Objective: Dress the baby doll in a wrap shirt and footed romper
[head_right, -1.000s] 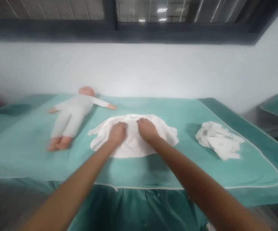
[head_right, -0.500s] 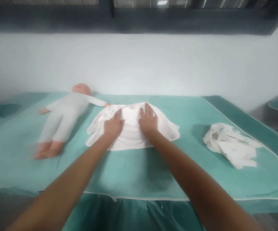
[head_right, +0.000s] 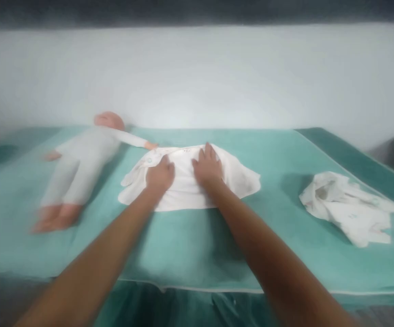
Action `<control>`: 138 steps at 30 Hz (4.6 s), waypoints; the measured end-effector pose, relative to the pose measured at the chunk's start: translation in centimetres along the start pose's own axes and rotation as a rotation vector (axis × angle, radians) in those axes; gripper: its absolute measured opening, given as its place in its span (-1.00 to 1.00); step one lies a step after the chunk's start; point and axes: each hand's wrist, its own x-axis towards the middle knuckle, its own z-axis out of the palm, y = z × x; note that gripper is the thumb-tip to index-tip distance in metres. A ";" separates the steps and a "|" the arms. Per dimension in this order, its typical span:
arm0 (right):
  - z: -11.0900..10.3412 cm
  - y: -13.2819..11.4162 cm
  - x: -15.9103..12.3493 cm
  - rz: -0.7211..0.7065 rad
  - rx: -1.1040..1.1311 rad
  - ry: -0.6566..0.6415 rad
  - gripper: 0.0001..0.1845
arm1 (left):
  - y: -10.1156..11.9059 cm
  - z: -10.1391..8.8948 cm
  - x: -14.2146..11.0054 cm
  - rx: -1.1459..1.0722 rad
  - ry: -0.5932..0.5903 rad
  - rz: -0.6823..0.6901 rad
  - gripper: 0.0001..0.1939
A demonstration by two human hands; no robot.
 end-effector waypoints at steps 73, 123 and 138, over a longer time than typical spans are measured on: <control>0.4 -2.2 0.3 -0.159 0.044 0.113 -0.50 | -0.6 0.7 -0.5 0.061 0.057 -0.029 -0.53; -2.1 0.8 -15.4 -0.597 0.401 0.217 -0.80 | -0.1 0.2 -1.0 0.155 -0.004 0.047 -0.65; -4.2 13.5 -8.1 0.235 0.276 0.431 -0.65 | -0.2 0.6 -0.7 0.163 0.074 0.049 -0.63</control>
